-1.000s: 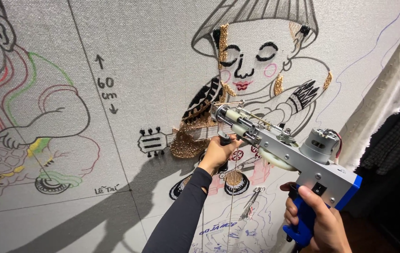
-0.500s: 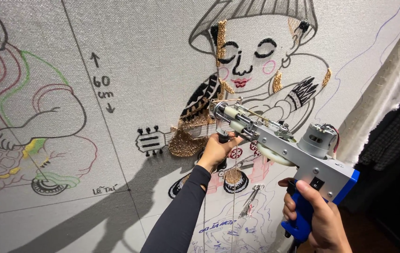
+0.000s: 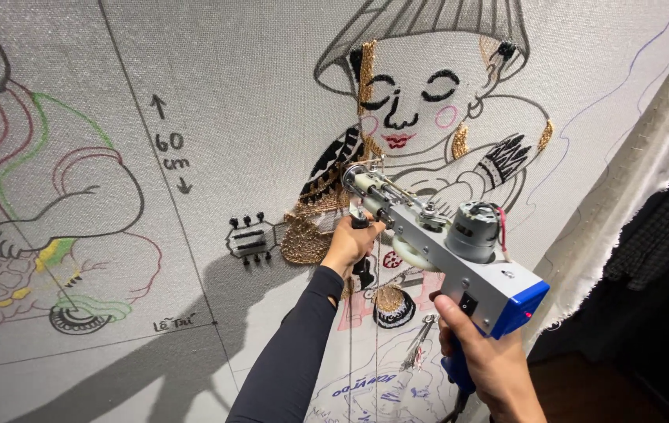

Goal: The person uses a tufting gun to create a rug featuring a graphic design of a character playing a guitar.

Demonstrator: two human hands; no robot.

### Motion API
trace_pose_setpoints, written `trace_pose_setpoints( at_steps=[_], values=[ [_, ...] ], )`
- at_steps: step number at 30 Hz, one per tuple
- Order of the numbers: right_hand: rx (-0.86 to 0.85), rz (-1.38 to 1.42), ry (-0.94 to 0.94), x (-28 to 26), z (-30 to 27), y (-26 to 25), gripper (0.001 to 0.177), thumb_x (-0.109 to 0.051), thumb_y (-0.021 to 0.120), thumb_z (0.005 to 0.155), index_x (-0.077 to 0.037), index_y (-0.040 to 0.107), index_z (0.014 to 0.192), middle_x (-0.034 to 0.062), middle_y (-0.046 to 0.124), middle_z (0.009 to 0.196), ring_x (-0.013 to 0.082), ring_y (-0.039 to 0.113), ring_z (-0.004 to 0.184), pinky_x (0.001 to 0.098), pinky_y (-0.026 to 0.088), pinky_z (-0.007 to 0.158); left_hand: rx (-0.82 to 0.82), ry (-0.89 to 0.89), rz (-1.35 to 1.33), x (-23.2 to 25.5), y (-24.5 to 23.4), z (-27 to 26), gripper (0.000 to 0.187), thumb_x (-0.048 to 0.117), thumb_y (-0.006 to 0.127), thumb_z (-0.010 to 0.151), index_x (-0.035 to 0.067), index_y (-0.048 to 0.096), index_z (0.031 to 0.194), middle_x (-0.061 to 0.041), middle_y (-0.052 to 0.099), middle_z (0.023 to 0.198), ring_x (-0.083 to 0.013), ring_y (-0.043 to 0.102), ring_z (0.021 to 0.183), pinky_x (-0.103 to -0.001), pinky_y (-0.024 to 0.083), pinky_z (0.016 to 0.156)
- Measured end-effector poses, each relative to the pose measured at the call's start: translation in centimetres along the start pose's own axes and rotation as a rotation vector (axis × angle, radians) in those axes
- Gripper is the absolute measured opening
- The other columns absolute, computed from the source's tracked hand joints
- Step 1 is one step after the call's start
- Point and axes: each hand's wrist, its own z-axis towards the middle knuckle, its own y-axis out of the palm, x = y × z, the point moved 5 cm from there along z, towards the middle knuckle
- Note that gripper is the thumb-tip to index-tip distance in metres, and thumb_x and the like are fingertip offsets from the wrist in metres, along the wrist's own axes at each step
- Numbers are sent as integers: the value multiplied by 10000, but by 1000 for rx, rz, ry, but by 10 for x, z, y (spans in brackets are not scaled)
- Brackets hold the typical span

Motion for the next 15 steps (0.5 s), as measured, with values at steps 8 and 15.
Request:
trace_pose_setpoints(
  at_steps=[8, 15],
  values=[
    [-22, -127, -77, 16, 9, 8, 198, -204, 773, 831, -32, 676, 836, 54, 590, 585, 151, 537, 469, 318, 423, 441, -13, 38, -21, -17, -14, 23, 243, 124, 812, 841, -3, 639, 954, -23, 628, 645, -91, 521, 439, -266, 411, 384],
    [-73, 6, -54, 13, 9, 11, 237, -213, 721, 876, -11, 603, 839, 64, 558, 567, 174, 515, 437, 334, 413, 419, 6, 28, -110, -14, -14, 22, 367, 132, 874, 795, 27, 594, 1008, -23, 605, 631, -77, 476, 423, -251, 385, 364]
  ],
)
